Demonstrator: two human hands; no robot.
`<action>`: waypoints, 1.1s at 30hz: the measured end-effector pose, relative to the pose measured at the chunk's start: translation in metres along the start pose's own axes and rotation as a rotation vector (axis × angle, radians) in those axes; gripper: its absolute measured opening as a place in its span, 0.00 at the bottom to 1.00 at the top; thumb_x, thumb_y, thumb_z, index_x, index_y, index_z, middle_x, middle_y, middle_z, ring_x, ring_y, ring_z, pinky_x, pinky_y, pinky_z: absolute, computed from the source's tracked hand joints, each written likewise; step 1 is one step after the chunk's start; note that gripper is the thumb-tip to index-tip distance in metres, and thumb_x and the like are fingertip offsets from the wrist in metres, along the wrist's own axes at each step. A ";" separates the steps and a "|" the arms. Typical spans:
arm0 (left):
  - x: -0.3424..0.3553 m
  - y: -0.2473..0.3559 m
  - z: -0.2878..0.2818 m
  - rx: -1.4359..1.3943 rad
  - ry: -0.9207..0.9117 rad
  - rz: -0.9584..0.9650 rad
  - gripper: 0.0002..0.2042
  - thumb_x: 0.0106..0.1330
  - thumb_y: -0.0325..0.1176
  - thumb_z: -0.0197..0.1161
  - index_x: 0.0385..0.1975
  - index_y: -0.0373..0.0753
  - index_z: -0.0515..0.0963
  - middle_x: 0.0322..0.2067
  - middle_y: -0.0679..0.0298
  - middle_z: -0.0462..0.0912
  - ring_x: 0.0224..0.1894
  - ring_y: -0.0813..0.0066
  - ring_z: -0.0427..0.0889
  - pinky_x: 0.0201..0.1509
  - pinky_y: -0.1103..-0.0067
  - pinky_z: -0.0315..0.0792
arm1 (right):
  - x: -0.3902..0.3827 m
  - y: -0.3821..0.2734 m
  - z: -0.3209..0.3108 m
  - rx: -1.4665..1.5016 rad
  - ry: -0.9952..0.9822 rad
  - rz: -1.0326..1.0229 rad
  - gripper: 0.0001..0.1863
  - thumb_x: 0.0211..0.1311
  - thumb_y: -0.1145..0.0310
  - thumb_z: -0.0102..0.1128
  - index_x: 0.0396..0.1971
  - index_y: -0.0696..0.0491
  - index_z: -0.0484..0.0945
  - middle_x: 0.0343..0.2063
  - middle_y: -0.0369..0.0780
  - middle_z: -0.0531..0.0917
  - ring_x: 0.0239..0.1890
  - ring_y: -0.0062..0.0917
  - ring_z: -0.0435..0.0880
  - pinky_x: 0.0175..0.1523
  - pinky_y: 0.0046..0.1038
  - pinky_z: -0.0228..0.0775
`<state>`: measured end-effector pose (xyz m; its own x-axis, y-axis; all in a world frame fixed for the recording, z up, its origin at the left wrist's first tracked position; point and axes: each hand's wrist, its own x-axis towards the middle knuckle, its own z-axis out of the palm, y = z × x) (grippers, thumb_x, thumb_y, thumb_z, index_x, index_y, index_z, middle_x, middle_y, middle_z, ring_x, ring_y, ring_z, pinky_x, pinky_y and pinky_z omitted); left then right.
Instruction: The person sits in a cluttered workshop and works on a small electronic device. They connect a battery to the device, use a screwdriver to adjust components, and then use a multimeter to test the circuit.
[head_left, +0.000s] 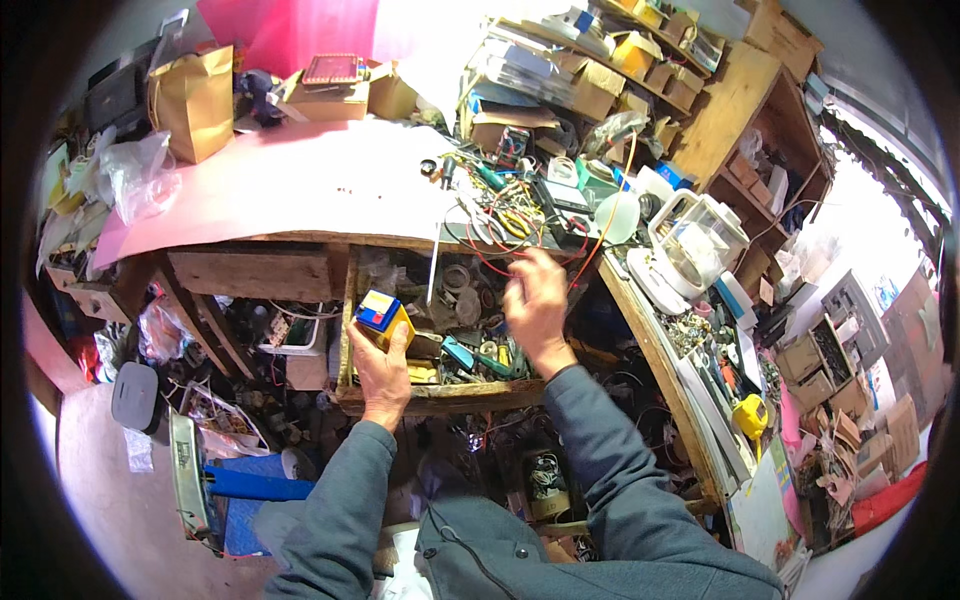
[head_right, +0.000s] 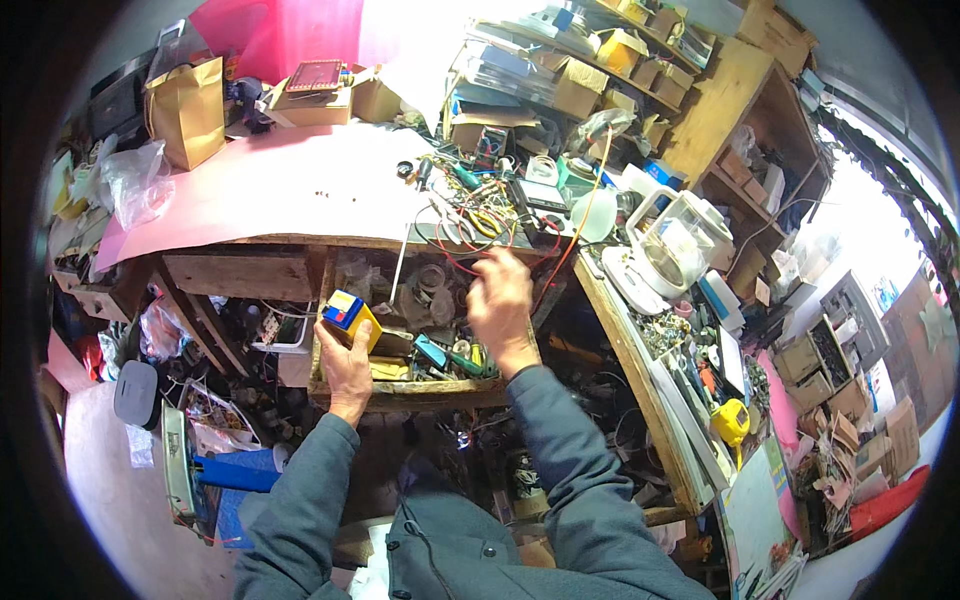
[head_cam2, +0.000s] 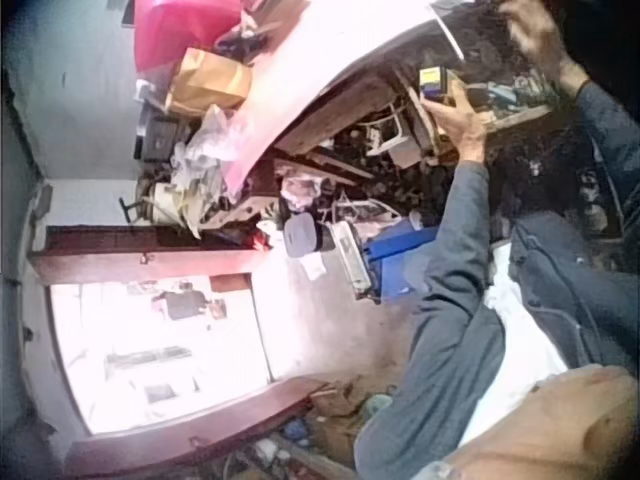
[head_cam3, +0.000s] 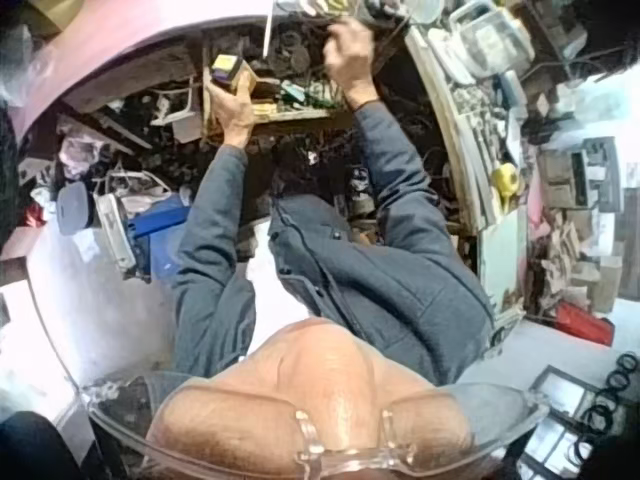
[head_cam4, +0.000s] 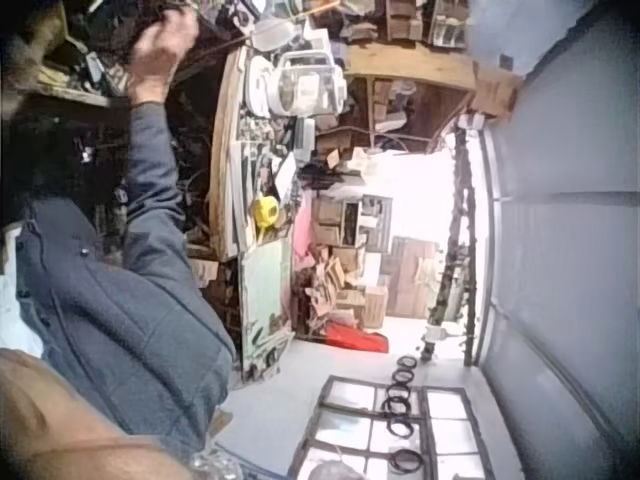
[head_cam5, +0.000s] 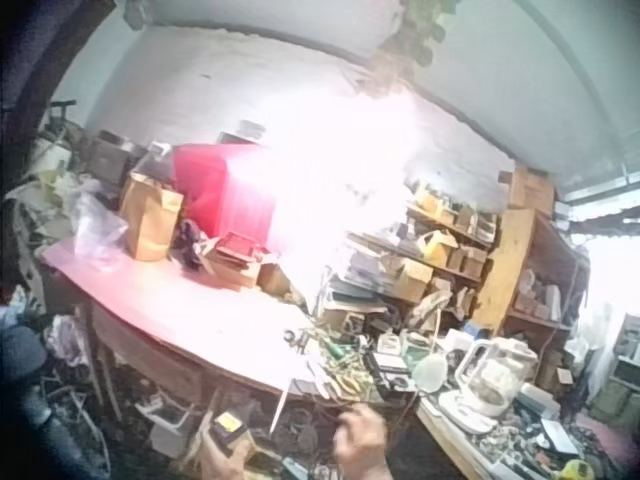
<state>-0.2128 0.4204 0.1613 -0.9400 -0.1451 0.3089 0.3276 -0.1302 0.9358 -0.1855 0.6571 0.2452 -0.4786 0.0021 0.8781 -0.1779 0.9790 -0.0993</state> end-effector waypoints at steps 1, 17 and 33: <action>0.000 0.001 0.000 0.012 0.005 0.002 0.25 0.72 0.39 0.70 0.59 0.33 0.65 0.50 0.54 0.79 0.51 0.66 0.79 0.59 0.70 0.72 | 0.016 0.018 -0.003 -0.067 0.048 0.022 0.12 0.57 0.74 0.63 0.42 0.55 0.81 0.53 0.50 0.81 0.58 0.45 0.78 0.63 0.44 0.69; -0.001 -0.001 -0.003 0.047 -0.027 0.046 0.26 0.71 0.36 0.70 0.62 0.34 0.65 0.49 0.51 0.80 0.52 0.61 0.80 0.60 0.67 0.73 | 0.140 0.218 0.017 -0.446 -0.781 0.126 0.26 0.56 0.42 0.68 0.28 0.54 0.89 0.31 0.53 0.88 0.38 0.47 0.89 0.43 0.43 0.80; -0.002 0.003 -0.002 0.049 -0.027 0.033 0.24 0.69 0.32 0.71 0.60 0.34 0.67 0.49 0.53 0.80 0.51 0.63 0.81 0.60 0.67 0.74 | 0.121 0.164 0.015 -0.337 -0.381 0.560 0.41 0.45 0.34 0.79 0.32 0.66 0.87 0.34 0.57 0.88 0.41 0.46 0.91 0.47 0.41 0.82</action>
<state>-0.2096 0.4183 0.1631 -0.9312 -0.1223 0.3434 0.3539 -0.0778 0.9320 -0.2851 0.8148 0.3279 -0.6953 0.5069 0.5094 0.4223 0.8618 -0.2811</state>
